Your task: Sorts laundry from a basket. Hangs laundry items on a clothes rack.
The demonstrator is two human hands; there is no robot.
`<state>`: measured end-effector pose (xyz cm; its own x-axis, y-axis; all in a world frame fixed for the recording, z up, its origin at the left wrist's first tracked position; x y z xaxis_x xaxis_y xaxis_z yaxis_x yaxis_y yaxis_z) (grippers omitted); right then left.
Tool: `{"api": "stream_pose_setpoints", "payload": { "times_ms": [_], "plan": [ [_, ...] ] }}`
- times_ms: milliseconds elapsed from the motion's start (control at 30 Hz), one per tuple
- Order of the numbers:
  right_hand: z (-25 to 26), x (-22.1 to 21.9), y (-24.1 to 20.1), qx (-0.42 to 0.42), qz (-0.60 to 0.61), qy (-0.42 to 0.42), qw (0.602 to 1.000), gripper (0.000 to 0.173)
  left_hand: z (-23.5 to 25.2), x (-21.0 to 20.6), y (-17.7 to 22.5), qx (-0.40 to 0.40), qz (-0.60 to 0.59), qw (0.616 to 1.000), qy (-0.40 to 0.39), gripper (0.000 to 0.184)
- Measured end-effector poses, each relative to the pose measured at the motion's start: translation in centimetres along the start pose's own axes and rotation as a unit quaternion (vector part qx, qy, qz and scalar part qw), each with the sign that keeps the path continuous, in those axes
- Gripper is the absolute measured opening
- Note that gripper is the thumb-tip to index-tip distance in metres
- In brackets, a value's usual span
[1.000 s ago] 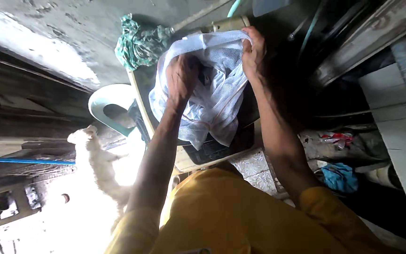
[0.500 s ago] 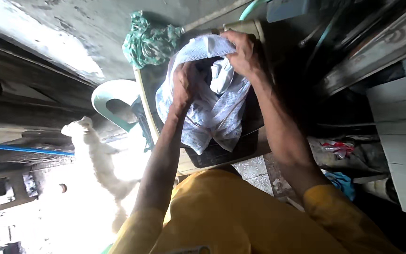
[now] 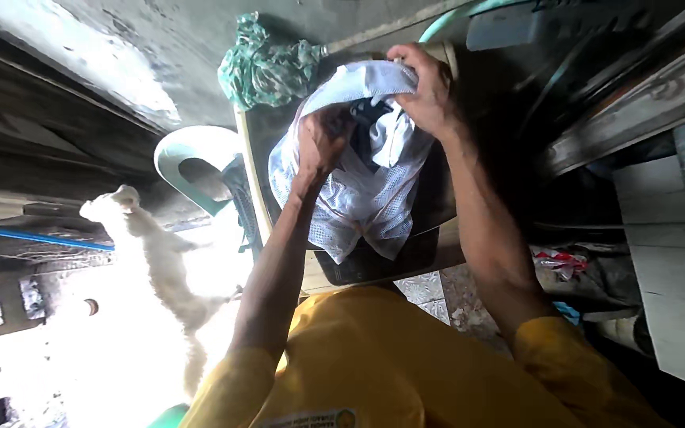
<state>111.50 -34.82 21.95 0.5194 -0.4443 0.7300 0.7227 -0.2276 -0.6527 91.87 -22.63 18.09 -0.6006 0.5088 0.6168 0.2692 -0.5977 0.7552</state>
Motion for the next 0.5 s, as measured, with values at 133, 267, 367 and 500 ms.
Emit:
{"api": "stream_pose_setpoints", "payload": {
  "times_ms": [133, 267, 367, 500],
  "plan": [
    [-1.4, -2.0, 0.3, 0.015, -0.049, 0.156, 0.986, 0.050, -0.7, 2.4, 1.8, 0.043, -0.343, 0.934, -0.085, 0.012],
    [-3.0, -2.1, -0.2, 0.031, -0.043, 0.074, 0.996, 0.054, -3.2, 3.6, 2.4, 0.095, -0.533, 0.838, -0.065, 0.029],
    [-3.6, -1.7, -1.2, 0.000, -0.050, 0.023, 0.999, 0.052, -4.7, 4.5, 2.8, 0.127, -0.633, 0.763, 0.008, 0.036],
    [-4.0, -2.7, 0.1, -0.072, -0.055, 0.046, 0.995, 0.045, -5.9, 6.2, 1.4, 0.081, -0.725, 0.680, 0.072, 0.044]
  ]
}}
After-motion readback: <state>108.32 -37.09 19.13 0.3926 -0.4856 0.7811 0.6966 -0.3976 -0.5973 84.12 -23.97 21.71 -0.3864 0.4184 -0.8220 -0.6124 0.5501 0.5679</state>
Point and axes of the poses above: each hand's wrist, its own z-axis towards the middle knuckle, its own x-axis out of the back of the hand, y = z × x, the point moved 1 cm from there along z, towards the middle knuckle
